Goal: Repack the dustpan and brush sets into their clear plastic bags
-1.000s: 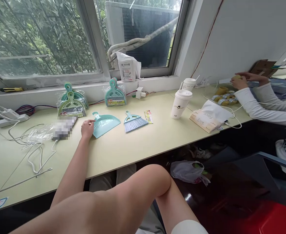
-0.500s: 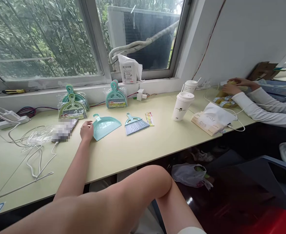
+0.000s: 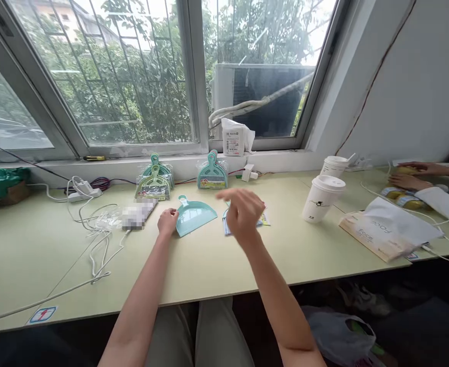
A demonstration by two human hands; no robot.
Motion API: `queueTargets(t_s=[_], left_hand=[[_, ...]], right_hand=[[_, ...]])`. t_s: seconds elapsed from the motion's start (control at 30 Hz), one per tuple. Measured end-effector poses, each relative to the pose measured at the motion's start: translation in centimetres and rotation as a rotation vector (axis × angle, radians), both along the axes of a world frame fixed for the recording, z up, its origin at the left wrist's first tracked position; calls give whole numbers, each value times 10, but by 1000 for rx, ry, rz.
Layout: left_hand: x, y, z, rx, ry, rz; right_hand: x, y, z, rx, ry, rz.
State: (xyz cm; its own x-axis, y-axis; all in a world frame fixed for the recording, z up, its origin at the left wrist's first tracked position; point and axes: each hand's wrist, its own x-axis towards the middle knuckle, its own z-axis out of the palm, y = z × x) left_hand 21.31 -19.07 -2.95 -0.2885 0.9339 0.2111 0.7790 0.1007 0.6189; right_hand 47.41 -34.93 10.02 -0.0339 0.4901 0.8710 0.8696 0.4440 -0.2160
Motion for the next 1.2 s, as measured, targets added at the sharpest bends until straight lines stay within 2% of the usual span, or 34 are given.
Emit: queueTargets(t_s=[0.03,0.1,0.17,0.2,0.27,0.33,0.4,0.57,0.67,0.8,0.87,1.0,1.03,1.1,1.2], left_hand=[[0,-1,0,2,1,6],[-1,-3,0,2,1,18],[0,-4,2,5,0,21],[0,-4,4,24,-4,23],[1,-5,6,97,-20,42],[1,-4,8,177,-38,72],[0,-4,9,181,-38,85],[-2,-3,6,-39,-13,-1],[0,-3,7,-72,6,-7],[11,-6,10,-71,59,-5],[19,-10,12,-67,86,-110],[38,-20,20,-87,44,-614],[42,-23,22,-77,49,-693],[46,-27,25,8,115,-700],[43,-28,27,240,267,-527]], right_hand=[[2,25,-4,-128,-4,-93],[9,68,-23,-510,-53,-321],[17,98,-51,-810,-181,-419],[20,108,-65,-894,-215,-441],[22,121,-85,-922,-225,-475],[19,130,-93,-942,-221,-451],[16,139,-92,-974,-202,-404],[8,151,-91,-1019,-107,-324],[4,149,-98,-960,-43,-326],[-2,144,-100,-798,68,-298],[-7,142,-98,-768,90,-210],[-19,138,-97,-868,-4,0],[-21,137,-97,-879,-18,26],[-22,135,-98,-885,-20,70],[-18,132,-99,-891,-17,137]])
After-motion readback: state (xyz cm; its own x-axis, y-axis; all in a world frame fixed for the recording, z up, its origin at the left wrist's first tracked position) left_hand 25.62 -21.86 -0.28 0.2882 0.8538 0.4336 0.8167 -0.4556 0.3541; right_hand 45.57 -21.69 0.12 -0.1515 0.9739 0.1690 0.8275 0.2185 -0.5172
